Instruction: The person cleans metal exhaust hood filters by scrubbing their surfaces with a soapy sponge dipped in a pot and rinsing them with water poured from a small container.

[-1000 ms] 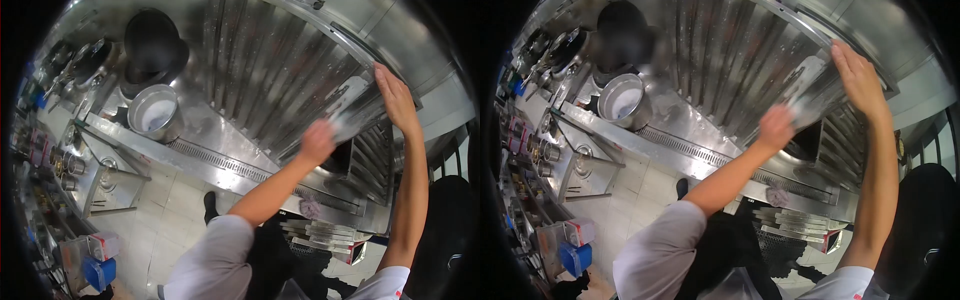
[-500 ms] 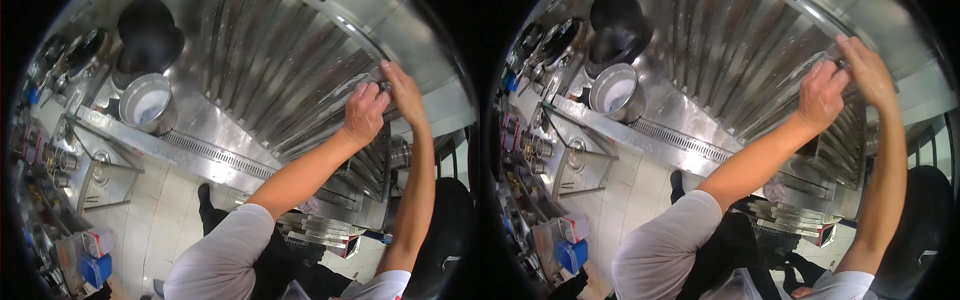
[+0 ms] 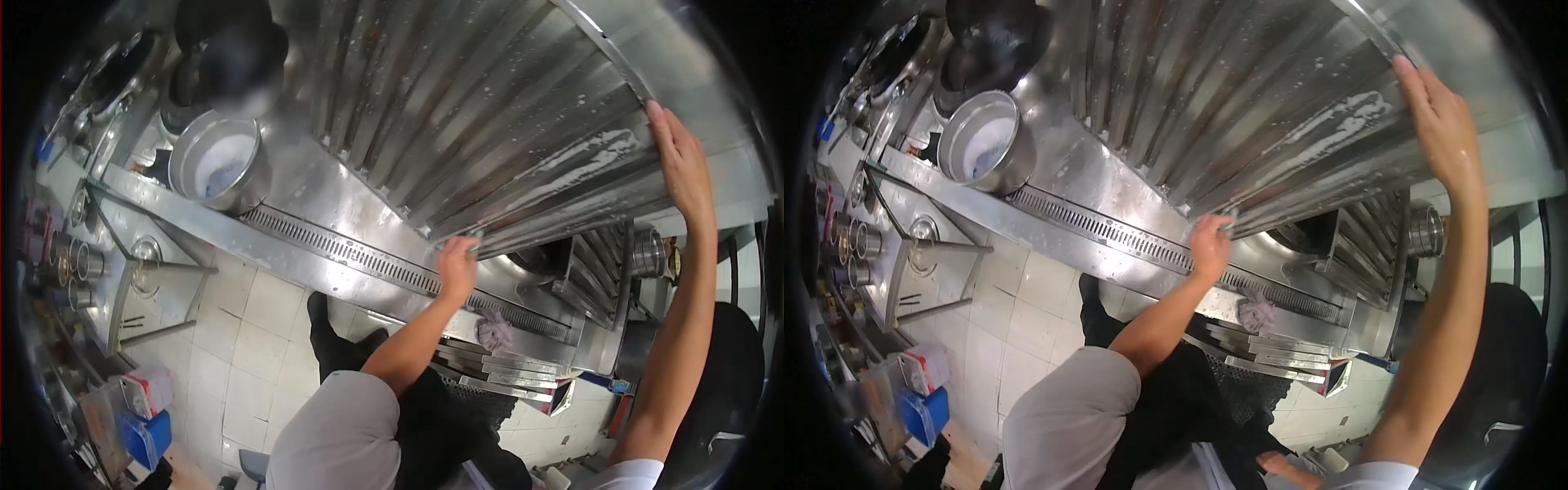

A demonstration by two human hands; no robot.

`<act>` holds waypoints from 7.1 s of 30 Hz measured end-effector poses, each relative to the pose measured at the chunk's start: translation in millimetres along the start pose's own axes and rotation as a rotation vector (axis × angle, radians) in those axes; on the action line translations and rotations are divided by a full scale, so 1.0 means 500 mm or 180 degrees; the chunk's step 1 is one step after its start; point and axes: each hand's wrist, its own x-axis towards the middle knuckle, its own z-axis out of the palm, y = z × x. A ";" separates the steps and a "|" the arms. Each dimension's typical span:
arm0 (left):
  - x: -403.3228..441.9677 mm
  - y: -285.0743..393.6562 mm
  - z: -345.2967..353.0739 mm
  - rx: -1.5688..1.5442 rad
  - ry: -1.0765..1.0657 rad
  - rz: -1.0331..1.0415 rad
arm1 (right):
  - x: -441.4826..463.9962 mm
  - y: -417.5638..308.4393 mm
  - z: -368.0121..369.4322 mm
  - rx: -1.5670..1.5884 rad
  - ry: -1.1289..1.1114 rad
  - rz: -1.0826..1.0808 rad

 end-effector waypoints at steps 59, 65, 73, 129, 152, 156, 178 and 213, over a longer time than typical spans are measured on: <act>0.596 0.136 -0.638 0.1692 0.0033 0.1282 | 0.008 -0.094 -0.011 0.0119 -0.0503 0.0354; 0.371 0.454 -0.180 -0.0454 -0.0785 0.1777 | 0.019 -0.060 0.003 0.0329 -0.0295 0.0024; 0.367 0.543 -0.028 -0.0924 -0.0542 0.1508 | -0.006 -0.060 -0.034 0.0335 -0.0656 -0.0236; 0.100 -0.236 -0.116 0.1477 -0.0760 -0.0391 | 0.017 -0.073 0.018 -0.0032 0.0196 0.0061; 0.110 -0.199 -0.144 0.0716 -0.0917 0.0447 | -0.003 -0.088 0.023 -0.0175 0.0222 0.0231; 0.139 -0.192 -0.218 0.1017 -0.1799 0.0013 | 0.001 -0.112 0.031 -0.0459 0.0159 0.0332; 0.775 -0.084 -0.805 0.3576 -0.1346 -0.0082 | 0.080 -0.038 0.071 -0.0414 -0.0277 0.0372; 0.412 0.509 -0.015 -0.0352 0.0482 0.2707 | 0.015 -0.095 0.038 -0.0089 -0.0073 -0.0202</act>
